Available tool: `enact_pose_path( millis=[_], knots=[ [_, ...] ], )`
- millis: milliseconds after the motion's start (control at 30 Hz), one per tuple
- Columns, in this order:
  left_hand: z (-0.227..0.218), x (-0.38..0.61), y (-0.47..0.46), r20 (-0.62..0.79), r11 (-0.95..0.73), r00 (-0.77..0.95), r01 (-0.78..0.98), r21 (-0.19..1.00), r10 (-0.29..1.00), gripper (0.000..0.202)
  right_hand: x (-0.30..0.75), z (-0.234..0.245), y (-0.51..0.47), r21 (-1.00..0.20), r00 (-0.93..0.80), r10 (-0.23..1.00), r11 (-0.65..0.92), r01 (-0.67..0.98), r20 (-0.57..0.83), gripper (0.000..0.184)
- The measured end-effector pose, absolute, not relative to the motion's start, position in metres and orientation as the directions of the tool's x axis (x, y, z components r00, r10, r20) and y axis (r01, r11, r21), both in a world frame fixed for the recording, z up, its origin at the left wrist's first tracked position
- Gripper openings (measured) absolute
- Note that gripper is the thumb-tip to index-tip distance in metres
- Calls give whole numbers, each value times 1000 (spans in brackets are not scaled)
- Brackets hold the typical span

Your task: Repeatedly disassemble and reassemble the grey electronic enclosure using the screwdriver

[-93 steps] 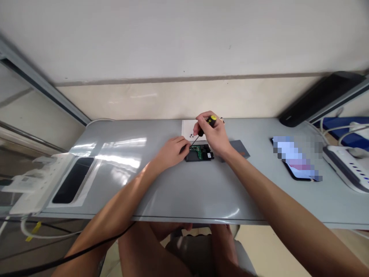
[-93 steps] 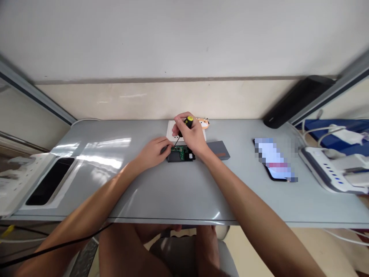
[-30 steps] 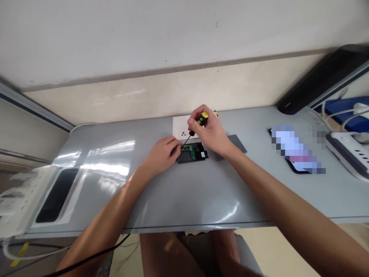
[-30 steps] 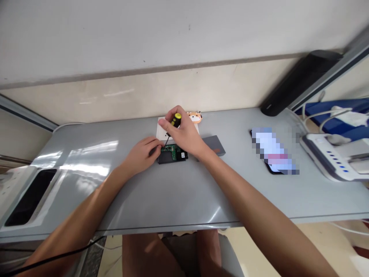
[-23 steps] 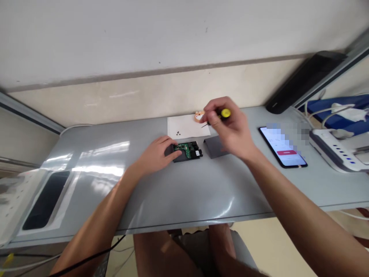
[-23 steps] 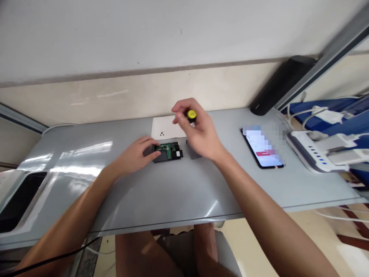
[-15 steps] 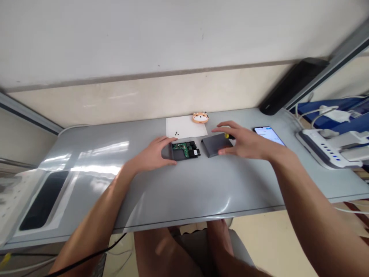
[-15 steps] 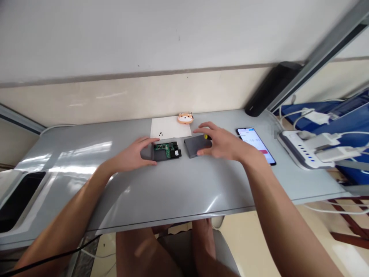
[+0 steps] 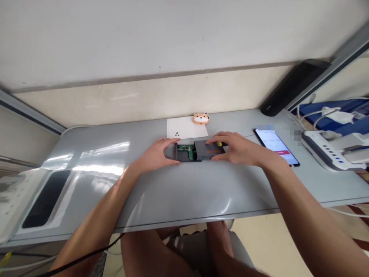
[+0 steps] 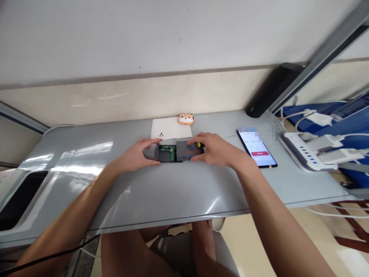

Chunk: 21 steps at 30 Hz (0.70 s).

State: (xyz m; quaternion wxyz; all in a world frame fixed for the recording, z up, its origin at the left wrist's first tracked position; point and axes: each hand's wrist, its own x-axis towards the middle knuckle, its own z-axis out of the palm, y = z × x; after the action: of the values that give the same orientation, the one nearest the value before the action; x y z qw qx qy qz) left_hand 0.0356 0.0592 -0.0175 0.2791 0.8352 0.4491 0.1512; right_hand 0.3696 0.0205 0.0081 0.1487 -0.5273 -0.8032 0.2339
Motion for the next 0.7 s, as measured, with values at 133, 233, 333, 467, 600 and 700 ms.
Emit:
enact_pose_path(
  millis=[133,233,333,467,600,700],
  knots=[
    [-22,40,55,13,-432,521,693,577,854,81,354,-2,17,-443,-444,891,436,783,92,43],
    [-28,45,53,50,-448,510,699,558,859,80,344,-6,17,-396,-457,883,458,796,104,45],
    [-30,49,51,55,-443,500,706,553,864,82,333,-9,19,-402,-472,875,472,785,106,45],
    [-28,54,50,-1,-399,481,729,556,877,92,325,-18,20,-441,-488,858,504,743,157,43],
    [-27,54,49,38,-474,537,707,525,843,83,324,-12,21,-599,-424,858,508,619,289,55],
    [-30,54,48,117,-559,588,663,498,801,65,325,7,29,-743,-84,865,471,476,494,35]
  ],
)
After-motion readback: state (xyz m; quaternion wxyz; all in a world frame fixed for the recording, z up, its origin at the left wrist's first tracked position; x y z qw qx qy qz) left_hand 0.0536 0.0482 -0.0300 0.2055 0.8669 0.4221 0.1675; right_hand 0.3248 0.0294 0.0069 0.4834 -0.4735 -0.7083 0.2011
